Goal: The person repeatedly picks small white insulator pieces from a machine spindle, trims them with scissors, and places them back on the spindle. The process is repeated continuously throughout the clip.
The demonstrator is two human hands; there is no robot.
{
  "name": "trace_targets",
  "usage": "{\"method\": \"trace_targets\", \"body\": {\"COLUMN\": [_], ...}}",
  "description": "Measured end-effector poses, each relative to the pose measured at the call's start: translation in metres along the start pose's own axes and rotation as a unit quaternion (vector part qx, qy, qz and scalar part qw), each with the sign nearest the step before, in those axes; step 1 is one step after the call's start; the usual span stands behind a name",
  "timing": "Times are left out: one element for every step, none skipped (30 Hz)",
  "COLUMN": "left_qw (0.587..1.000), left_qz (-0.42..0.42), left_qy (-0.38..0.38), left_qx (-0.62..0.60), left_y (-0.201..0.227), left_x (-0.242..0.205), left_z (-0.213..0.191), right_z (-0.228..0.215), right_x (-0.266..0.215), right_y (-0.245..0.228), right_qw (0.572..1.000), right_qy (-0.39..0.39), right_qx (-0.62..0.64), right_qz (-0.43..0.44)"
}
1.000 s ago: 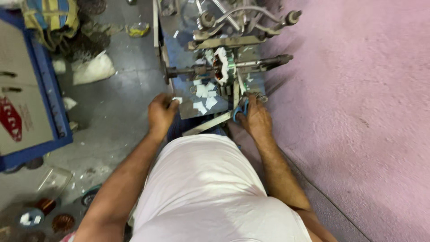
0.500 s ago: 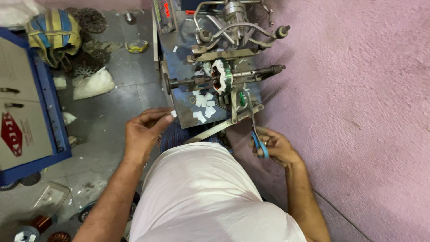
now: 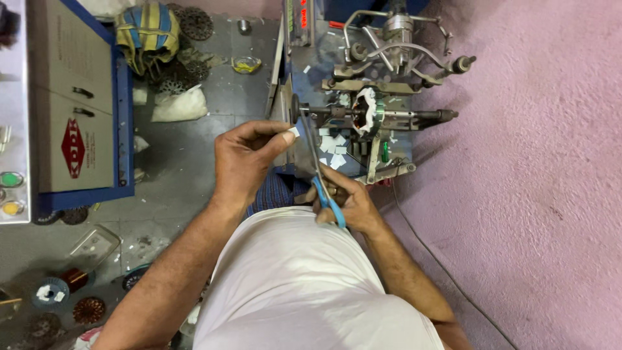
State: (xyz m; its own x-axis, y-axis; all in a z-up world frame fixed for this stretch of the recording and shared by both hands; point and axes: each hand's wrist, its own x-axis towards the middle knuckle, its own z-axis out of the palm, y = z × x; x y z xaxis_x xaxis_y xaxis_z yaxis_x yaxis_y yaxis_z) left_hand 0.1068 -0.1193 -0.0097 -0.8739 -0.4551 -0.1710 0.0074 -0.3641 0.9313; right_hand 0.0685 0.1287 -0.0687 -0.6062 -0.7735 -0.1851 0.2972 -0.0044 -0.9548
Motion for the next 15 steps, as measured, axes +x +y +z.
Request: {"method": "trace_targets", "body": {"left_qw": [1.000,1.000,1.000,1.000,1.000,1.000,1.000,0.999,0.999,0.999,0.999,0.999,0.999,0.999,0.999], "left_qz": [-0.003,-0.007,-0.014,-0.020,-0.026,-0.024,-0.021,-0.019,-0.021,-0.024,-0.026,-0.022,-0.019,-0.016,-0.012], "left_qy": [0.003,0.007,0.007,0.007,0.008,0.013,0.019,0.023,0.029,0.033,0.037,0.039,0.042,0.045,0.044], "left_qx": [-0.004,-0.009,-0.009,-0.008,-0.008,-0.009,-0.011,-0.014,-0.010,-0.007,-0.003,-0.005,-0.007,-0.008,-0.013], "left_y": [0.002,0.005,0.007,0.009,0.011,0.013,0.014,0.014,0.015,0.015,0.015,0.015,0.015,0.015,0.014], "left_x": [0.000,-0.001,-0.003,-0.004,-0.005,-0.005,-0.006,-0.007,-0.008,-0.008,-0.009,-0.010,-0.010,-0.010,-0.010], "left_z": [-0.002,-0.004,-0.007,-0.010,-0.013,-0.013,-0.014,-0.014,-0.016,-0.017,-0.018,-0.019,-0.020,-0.021,-0.022], "right_z": [0.006,0.011,0.016,0.019,0.021,0.024,0.026,0.028,0.029,0.029,0.029,0.030,0.030,0.031,0.033], "right_x": [0.006,0.010,0.013,0.017,0.019,0.021,0.023,0.024,0.025,0.026,0.027,0.028,0.029,0.030,0.030], "right_y": [-0.002,-0.003,-0.004,-0.005,-0.005,-0.005,-0.004,-0.004,-0.003,-0.003,-0.003,-0.003,-0.003,-0.003,-0.003], "right_qw": [1.000,1.000,0.999,0.998,0.998,0.998,0.998,0.997,0.997,0.996,0.995,0.994,0.993,0.993,0.993], "right_qy": [-0.010,-0.006,-0.003,0.000,-0.005,-0.008,-0.012,-0.016,-0.020,-0.022,-0.023,-0.023,-0.023,-0.022,-0.020], "right_qx": [-0.003,-0.021,-0.038,-0.056,-0.059,-0.061,-0.063,-0.069,-0.074,-0.080,-0.092,-0.103,-0.114,-0.113,-0.112], "right_qz": [-0.003,0.003,0.008,0.012,0.005,-0.002,-0.009,-0.010,-0.010,-0.011,-0.015,-0.018,-0.021,-0.019,-0.017]}}
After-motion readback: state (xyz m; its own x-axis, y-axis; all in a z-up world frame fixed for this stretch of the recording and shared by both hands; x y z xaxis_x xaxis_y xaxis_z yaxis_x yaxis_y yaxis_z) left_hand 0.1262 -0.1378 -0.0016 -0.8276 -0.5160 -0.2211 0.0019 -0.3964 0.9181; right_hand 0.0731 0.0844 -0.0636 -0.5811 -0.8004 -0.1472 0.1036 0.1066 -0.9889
